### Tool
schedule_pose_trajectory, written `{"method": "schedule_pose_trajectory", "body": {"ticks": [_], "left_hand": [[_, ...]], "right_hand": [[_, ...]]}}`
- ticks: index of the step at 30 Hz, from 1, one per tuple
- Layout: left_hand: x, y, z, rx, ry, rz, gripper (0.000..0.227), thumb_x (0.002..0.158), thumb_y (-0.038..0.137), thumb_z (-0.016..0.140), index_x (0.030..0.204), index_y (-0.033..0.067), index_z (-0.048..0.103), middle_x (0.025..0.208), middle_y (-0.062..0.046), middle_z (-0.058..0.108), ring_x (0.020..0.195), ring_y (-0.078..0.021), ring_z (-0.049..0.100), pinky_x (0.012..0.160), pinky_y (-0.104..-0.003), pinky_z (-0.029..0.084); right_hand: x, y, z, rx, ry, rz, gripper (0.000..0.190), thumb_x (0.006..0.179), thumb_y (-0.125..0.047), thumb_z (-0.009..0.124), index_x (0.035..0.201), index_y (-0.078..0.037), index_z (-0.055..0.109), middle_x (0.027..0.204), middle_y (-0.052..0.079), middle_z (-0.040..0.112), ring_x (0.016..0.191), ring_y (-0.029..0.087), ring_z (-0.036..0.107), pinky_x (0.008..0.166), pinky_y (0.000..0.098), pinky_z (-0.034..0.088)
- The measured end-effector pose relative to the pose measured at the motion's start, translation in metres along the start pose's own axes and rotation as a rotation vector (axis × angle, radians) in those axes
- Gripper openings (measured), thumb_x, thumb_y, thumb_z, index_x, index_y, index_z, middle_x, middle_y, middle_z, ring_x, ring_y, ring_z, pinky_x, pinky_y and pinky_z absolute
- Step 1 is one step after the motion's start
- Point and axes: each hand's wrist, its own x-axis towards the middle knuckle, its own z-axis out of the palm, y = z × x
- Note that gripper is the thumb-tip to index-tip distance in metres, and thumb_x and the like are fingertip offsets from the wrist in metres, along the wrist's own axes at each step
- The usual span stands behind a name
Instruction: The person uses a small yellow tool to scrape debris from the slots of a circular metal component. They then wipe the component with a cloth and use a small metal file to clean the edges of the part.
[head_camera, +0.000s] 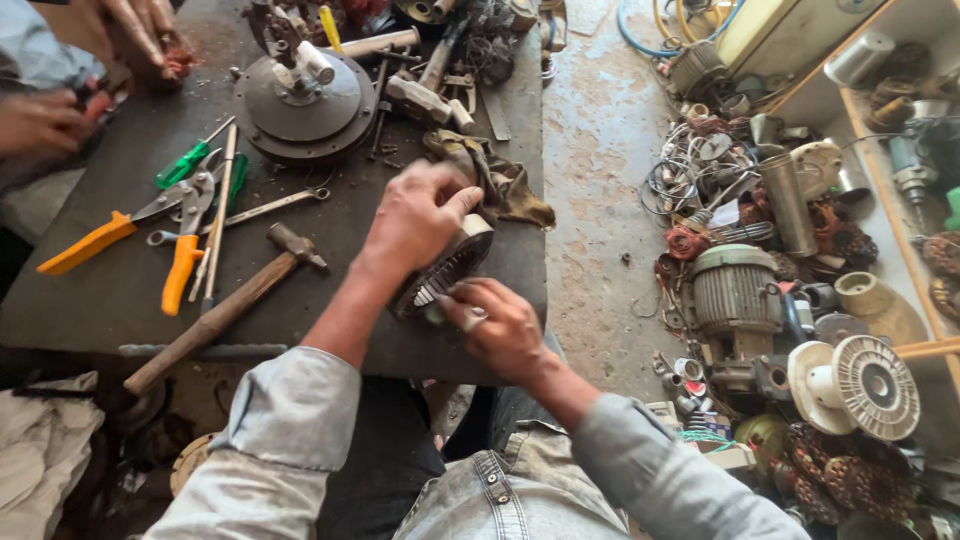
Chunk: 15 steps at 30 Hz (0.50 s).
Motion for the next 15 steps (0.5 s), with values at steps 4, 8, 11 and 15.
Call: {"method": "schedule_pose_trajectory", "body": {"ticks": [4,8,11,15], "left_hand": [[-0.002,-0.01,0.001,-0.043,-0.083,-0.309,0.032,0.086,0.041,0.074,0.095,0.0108,0.077,0.092,-0.012,0.076,0.088,-0.0289,0.074,0.079,-0.04,0.056],[-0.008,0.004,-0.001,0.042,0.017,-0.265,0.029,0.087,0.038,0.071,0.091,0.0103,0.078,0.092,-0.013,0.076,0.087,-0.0328,0.073,0.077,-0.044,0.055],[-0.008,0.009,-0.006,0.043,0.017,-0.273,0.028,0.089,0.037,0.07,0.091,0.0103,0.078,0.091,-0.012,0.076,0.086,-0.0334,0.073,0.077,-0.045,0.056],[-0.006,0.013,-0.007,0.053,0.023,-0.271,0.027,0.087,0.036,0.07,0.09,0.0107,0.078,0.09,-0.012,0.076,0.085,-0.0345,0.073,0.077,-0.047,0.056]], "right_hand": [[0.01,-0.001,0.024,-0.163,-0.028,-0.061,0.045,0.078,-0.007,0.07,0.124,-0.004,0.069,0.118,0.013,0.069,0.116,0.031,0.068,0.101,0.0435,0.055],[0.009,-0.002,0.023,-0.173,-0.004,-0.117,0.04,0.079,-0.008,0.069,0.118,-0.002,0.073,0.117,0.014,0.069,0.119,0.032,0.067,0.103,0.0455,0.052],[0.003,-0.002,0.018,-0.22,0.067,-0.196,0.027,0.088,-0.008,0.073,0.115,-0.004,0.075,0.117,0.011,0.068,0.119,0.03,0.066,0.103,0.0448,0.052],[-0.002,0.001,0.024,-0.253,0.091,-0.183,0.027,0.086,-0.009,0.074,0.113,-0.007,0.076,0.115,0.009,0.069,0.116,0.029,0.066,0.095,0.0419,0.05]]}}
